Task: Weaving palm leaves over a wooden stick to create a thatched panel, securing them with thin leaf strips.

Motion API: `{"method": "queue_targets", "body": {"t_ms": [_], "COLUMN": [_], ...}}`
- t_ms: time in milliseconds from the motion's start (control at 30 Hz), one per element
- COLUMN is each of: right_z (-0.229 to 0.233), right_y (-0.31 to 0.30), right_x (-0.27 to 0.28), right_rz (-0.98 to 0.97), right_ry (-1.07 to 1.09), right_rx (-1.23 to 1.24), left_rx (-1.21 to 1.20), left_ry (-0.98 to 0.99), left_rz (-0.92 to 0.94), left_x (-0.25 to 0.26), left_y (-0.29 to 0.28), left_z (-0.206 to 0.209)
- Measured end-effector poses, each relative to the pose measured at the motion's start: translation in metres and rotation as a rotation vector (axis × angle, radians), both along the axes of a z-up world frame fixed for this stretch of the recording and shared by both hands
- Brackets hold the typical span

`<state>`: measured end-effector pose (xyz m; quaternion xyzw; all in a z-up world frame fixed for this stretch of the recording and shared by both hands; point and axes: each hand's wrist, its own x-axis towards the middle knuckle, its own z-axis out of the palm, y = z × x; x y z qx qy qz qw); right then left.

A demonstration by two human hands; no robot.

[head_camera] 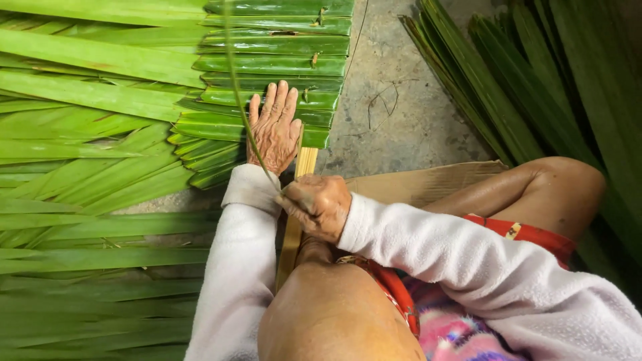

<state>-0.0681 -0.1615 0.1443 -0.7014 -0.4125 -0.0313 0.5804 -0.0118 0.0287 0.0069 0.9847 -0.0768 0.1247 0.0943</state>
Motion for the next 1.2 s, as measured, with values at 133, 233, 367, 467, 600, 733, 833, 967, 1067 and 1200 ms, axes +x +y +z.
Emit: {"method": "queue_targets", "body": {"t_ms": [133,233,367,467,600,733,833,967,1067,1200], "right_z": [-0.004,-0.002,0.012,0.004,-0.02,0.001,-0.03,-0.034,-0.035,-0.114], "right_y": [0.001,0.003,0.004,0.004,0.009,0.009,0.009,0.007,0.001,0.008], "right_x": [-0.001,0.01,0.018,0.009,-0.017,-0.013,-0.021,-0.025,-0.026,-0.03], "right_rz": [0.025,0.087,0.122,0.121,0.033,0.01,0.036,-0.006,0.115,0.347], "right_ry": [-0.023,-0.026,0.426,0.969,1.274,1.276,1.283,0.931,1.019,2.414], "right_rx": [-0.032,-0.009,0.085,0.131,0.142,-0.021,0.148,-0.119,0.01,1.266], "left_rx": [0.001,0.003,-0.004,-0.037,-0.104,-0.063,-0.054,-0.039,-0.043,-0.063], "left_ry": [-0.026,-0.038,-0.007,0.023,0.058,0.055,0.035,0.002,-0.014,0.032], "left_rz": [0.011,-0.001,-0.034,-0.036,-0.019,0.002,0.007,0.003,0.007,0.01], "left_x": [-0.004,0.003,0.003,0.003,0.003,0.002,0.002,0.0,-0.001,-0.003], "left_y": [-0.006,-0.005,0.003,0.002,-0.001,-0.004,-0.005,-0.004,-0.006,-0.007], "left_z": [0.002,0.003,-0.018,-0.017,-0.003,-0.008,-0.009,-0.011,-0.011,-0.001]}}
